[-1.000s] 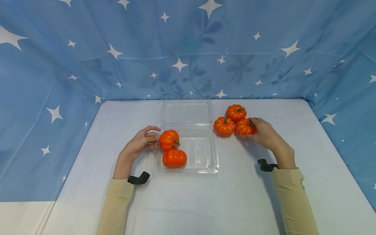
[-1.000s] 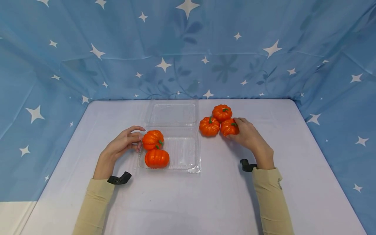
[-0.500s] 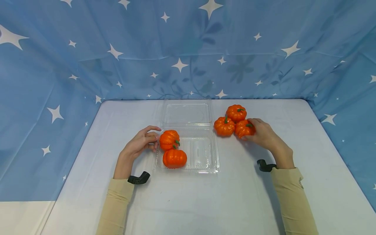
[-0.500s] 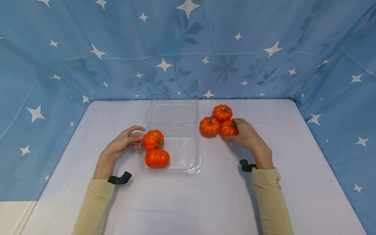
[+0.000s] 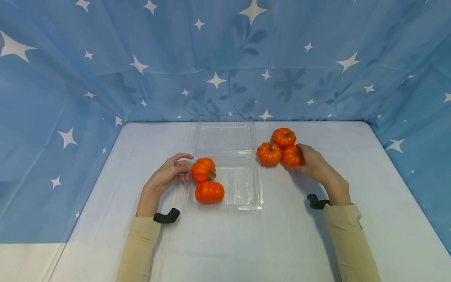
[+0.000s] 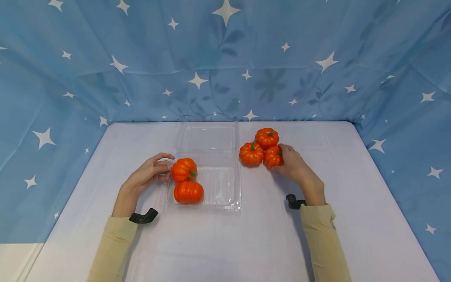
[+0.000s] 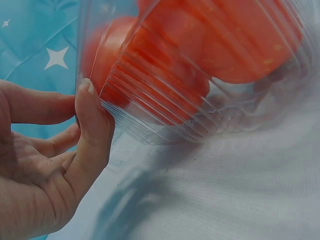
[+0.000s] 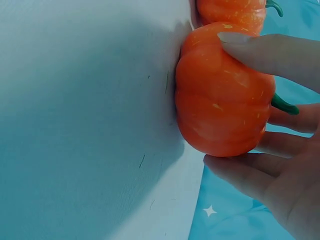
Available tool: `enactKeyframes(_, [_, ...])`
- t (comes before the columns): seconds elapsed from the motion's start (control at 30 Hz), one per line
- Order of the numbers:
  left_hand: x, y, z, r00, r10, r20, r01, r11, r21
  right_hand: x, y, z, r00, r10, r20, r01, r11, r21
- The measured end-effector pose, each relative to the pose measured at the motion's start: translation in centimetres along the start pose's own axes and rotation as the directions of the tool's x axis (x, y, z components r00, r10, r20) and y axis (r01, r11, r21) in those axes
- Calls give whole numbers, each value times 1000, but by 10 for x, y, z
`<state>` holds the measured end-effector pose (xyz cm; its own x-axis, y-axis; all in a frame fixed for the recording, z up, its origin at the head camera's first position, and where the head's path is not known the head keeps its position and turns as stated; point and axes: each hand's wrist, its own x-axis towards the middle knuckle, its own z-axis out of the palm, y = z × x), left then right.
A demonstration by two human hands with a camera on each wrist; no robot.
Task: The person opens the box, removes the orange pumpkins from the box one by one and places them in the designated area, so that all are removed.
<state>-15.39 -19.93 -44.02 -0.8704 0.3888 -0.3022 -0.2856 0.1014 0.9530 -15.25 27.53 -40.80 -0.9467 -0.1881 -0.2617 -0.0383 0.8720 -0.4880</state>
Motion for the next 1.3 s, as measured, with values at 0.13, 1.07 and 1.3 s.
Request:
enactKeyframes(0.13, [0, -3, 0, 1000, 6, -2, -6, 1000, -3, -1, -1, 2, 1000, 12, 11, -12, 1000, 7])
enactKeyframes(1.07, [0, 1, 2, 1000, 13, 13, -13, 1000, 11, -15, -21, -6, 966, -155, -209, 155, 988, -17])
enactKeyframes(1.3, [-3, 4, 1, 1000, 8, 4, -8, 1000, 1, -12, -33, -1, 927, -265, -263, 278, 960, 12])
